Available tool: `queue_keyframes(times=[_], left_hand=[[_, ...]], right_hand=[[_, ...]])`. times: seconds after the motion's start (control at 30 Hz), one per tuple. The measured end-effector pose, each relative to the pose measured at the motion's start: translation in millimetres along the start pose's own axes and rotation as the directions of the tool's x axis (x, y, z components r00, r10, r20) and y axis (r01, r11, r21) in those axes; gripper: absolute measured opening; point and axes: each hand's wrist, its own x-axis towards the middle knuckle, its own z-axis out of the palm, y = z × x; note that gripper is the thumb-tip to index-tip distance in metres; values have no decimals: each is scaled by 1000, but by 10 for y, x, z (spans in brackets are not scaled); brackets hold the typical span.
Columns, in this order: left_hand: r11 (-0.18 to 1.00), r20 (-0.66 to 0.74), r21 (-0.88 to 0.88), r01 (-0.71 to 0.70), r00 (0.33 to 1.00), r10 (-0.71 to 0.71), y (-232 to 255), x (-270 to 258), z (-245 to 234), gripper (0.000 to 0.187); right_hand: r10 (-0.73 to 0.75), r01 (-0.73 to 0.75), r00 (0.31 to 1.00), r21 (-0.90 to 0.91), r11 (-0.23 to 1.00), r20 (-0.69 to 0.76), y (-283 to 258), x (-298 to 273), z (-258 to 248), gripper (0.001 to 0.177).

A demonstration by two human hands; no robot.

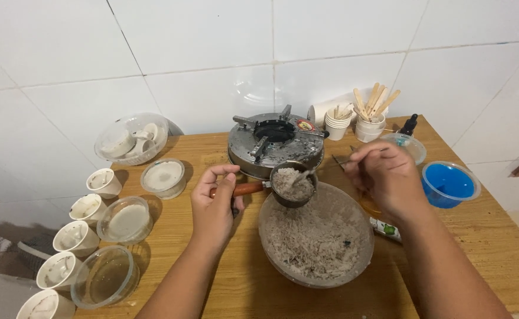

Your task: Scooping wax powder from a bowl into a melting pot and cleaning the scoop with scissors.

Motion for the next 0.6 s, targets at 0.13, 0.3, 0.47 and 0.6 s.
queue_keyframes(times=[0.13,0.3,0.47,0.6], left_hand=[[1000,-4,-2,-3,1000,3,113,-45,36,18],[1000,-3,15,11,1000,-11,156,-55,54,19],[1000,-14,10,7,1000,-7,112,-31,32,19],[1000,-17,18,5,1000,-5,119,-37,40,19]], right_hand=[[9,-9,1000,-35,999,2,-63,-1,64,21],[14,-10,998,75,997,-55,50,4,-24,34],[32,-30,998,33,999,-46,50,29,-52,37],[58,-55,995,38,998,-78,35,8,-6,41]])
